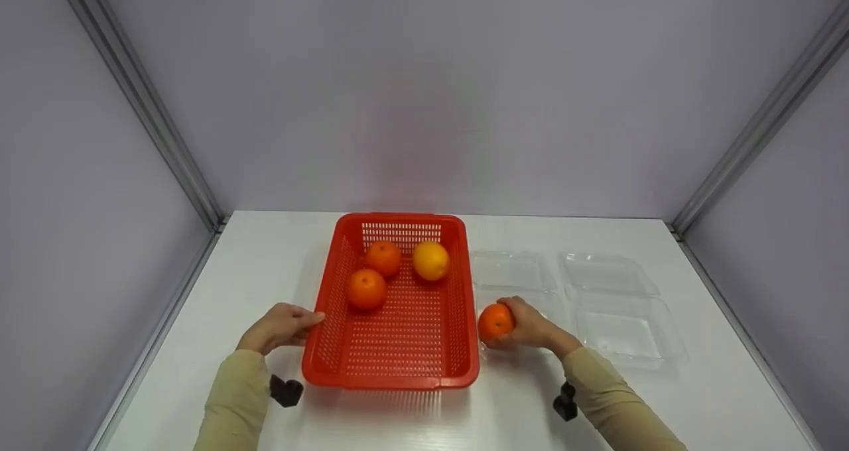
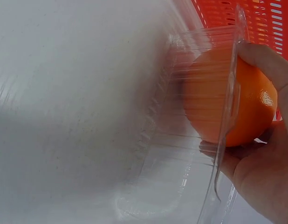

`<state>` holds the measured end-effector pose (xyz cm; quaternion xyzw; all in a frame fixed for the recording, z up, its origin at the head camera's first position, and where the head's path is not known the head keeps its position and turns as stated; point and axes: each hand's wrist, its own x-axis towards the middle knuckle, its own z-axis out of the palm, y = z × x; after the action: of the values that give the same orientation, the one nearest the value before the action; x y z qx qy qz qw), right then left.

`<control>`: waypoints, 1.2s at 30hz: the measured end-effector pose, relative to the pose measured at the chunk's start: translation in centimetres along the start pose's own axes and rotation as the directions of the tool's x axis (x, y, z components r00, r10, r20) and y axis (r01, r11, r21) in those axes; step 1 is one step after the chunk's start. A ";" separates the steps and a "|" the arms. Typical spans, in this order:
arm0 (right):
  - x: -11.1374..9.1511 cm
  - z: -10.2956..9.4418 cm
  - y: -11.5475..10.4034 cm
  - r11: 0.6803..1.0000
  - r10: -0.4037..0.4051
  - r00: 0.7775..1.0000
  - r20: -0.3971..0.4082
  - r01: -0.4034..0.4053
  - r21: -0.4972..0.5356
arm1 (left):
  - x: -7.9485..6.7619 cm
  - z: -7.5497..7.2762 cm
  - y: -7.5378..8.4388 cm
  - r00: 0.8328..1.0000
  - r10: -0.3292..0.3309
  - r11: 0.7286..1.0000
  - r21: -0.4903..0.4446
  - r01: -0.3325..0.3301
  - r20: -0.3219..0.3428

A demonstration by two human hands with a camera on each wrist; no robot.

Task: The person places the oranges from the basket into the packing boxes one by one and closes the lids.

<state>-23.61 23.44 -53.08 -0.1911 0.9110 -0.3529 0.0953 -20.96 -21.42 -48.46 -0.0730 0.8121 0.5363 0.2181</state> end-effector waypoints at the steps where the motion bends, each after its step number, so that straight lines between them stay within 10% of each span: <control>1: 0.0 0.0 0.0 1.000 0.006 1.000 0.002 -0.006 0.007 | 0.0 0.0 0.0 1.000 0.001 1.000 -0.003 -0.001 0.004; 36: 0.1 -1.3 -0.5 0.998 -0.061 0.997 -0.049 0.060 -0.024 | 0.2 0.1 -0.1 1.000 -0.016 1.000 -0.003 0.016 -0.004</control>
<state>-23.94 23.85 -51.81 -0.2107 0.9108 -0.3499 0.0598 -21.09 -21.36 -48.63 -0.0809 0.8110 0.5357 0.2206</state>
